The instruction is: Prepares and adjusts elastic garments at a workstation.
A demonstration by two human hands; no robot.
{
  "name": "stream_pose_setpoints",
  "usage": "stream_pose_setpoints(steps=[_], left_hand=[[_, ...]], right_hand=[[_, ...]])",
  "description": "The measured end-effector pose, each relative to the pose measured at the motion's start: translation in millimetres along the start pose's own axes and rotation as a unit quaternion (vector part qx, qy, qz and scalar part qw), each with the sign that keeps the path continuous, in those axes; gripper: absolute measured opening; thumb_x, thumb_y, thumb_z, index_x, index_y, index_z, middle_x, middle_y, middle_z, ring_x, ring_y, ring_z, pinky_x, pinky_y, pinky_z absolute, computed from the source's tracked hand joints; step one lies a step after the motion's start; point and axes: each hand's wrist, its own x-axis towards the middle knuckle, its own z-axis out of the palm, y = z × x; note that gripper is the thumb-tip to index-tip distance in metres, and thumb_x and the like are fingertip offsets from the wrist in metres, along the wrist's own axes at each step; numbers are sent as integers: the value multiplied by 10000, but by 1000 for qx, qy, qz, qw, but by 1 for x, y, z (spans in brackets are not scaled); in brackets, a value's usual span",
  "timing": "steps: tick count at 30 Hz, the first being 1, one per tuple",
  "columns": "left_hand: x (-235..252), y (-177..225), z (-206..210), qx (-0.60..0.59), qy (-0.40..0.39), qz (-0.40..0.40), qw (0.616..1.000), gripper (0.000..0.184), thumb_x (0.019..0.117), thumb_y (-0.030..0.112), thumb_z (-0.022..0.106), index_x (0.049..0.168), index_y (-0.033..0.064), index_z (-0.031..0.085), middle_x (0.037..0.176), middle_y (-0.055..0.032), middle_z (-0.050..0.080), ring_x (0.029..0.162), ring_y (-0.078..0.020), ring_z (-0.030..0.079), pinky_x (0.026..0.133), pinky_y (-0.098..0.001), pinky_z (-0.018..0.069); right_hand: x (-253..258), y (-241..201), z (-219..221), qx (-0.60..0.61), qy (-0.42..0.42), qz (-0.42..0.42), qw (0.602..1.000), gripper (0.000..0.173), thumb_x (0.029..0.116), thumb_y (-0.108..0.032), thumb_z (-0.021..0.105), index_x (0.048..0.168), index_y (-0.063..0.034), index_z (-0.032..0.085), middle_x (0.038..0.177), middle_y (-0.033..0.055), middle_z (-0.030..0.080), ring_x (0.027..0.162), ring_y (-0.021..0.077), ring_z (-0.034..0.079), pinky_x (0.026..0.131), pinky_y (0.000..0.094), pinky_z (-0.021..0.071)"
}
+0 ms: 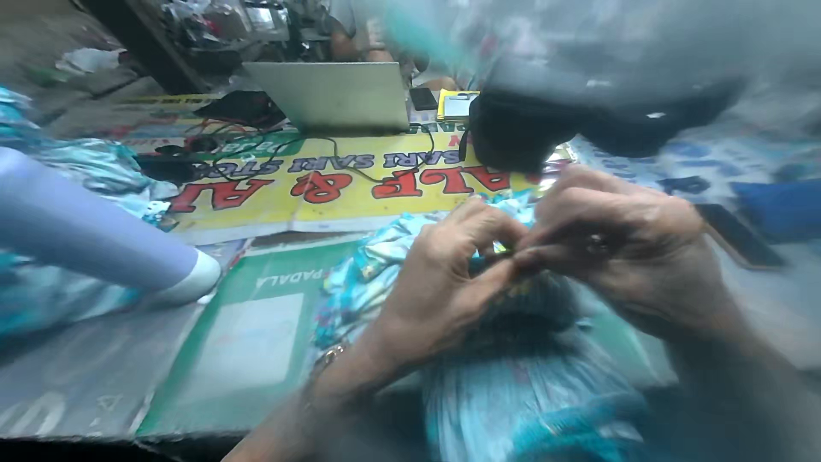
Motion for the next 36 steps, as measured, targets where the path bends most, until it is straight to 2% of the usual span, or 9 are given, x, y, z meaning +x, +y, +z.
stream_pose_setpoints(steps=[4, 6, 8, 12, 16, 23, 30, 33, 36], left_hand=[[6, 3, -5, -50, -25, -24, 998, 39, 918, 3, 685, 926, 28, 714, 885, -2, 673, 798, -45, 654, 714, -168, 566], [6, 5, -10, -78, -27, -45, 996, 58, 941, -14, 653, 931, 16, 702, 832, -8, 694, 734, -53, 665, 672, -176, 573], [7, 8, -15, -68, -26, -59, 996, 57, 971, 14, 634, 941, 26, 680, 793, 1, 684, 687, -42, 652, 626, -161, 558], [10, 10, -17, -29, -25, -43, 998, 50, 979, 41, 634, 946, 38, 672, 803, 8, 670, 680, -36, 634, 610, -155, 540], [11, 9, -16, -1, -20, -23, 1000, 32, 968, 46, 651, 968, 34, 681, 920, -22, 658, 686, -41, 607, 612, -159, 535], [13, 8, -16, 15, -22, 29, 999, 30, 941, 21, 672, 961, 17, 694, 927, -28, 648, 771, -49, 615, 668, -163, 529], [14, 3, -17, 11, -40, 25, 999, 34, 949, 16, 661, 976, 12, 681, 939, -26, 649, 780, -44, 628, 680, -158, 548], [15, 0, -28, -9, -5, 6, 1000, 63, 975, 6, 607, 1017, 16, 652, 961, -18, 663, 788, -49, 652, 700, -187, 573], [15, -6, -58, 56, 78, -38, 995, 109, 1076, 151, 497, 1055, 96, 588, 987, 36, 683, 841, -41, 685, 766, -223, 591]], right_hand=[[-1, -3, -5, -14, -15, 4, 1000, 77, 871, -82, 750, 914, -43, 700, 844, -24, 624, 752, -9, 587, 642, 105, 497], [-4, -5, -14, -50, -48, 61, 996, 231, 886, -214, 744, 1051, -112, 618, 857, -87, 615, 708, -52, 579, 585, 90, 499], [-7, -3, -21, -79, -81, 102, 988, 305, 883, -314, 706, 1119, -161, 585, 879, -123, 613, 718, -69, 581, 580, 101, 495], [-11, 7, -27, -89, -128, 89, 984, 228, 924, -331, 680, 1088, -176, 645, 856, -135, 634, 694, -68, 582, 570, 115, 498], [-9, 11, -24, -65, -143, 59, 986, 167, 939, -279, 684, 1045, -152, 694, 887, -109, 649, 717, -47, 590, 600, 114, 508], [-4, 16, -20, -1, -146, 41, 988, 122, 941, -206, 697, 1006, -103, 704, 867, -75, 653, 697, -39, 585, 593, 103, 505], [-6, 27, -12, 68, -136, 56, 987, 70, 936, -137, 695, 963, -74, 708, 844, -53, 674, 653, -18, 574, 561, 120, 489], [-6, 30, -16, 124, -153, 86, 977, 107, 930, -123, 691, 1016, -61, 676, 865, -32, 677, 676, 14, 602, 575, 143, 516], [-10, 36, -25, 103, -167, 140, 970, 307, 881, -179, 752, 1154, -95, 642, 924, -29, 668, 725, 33, 640, 611, 168, 566]])
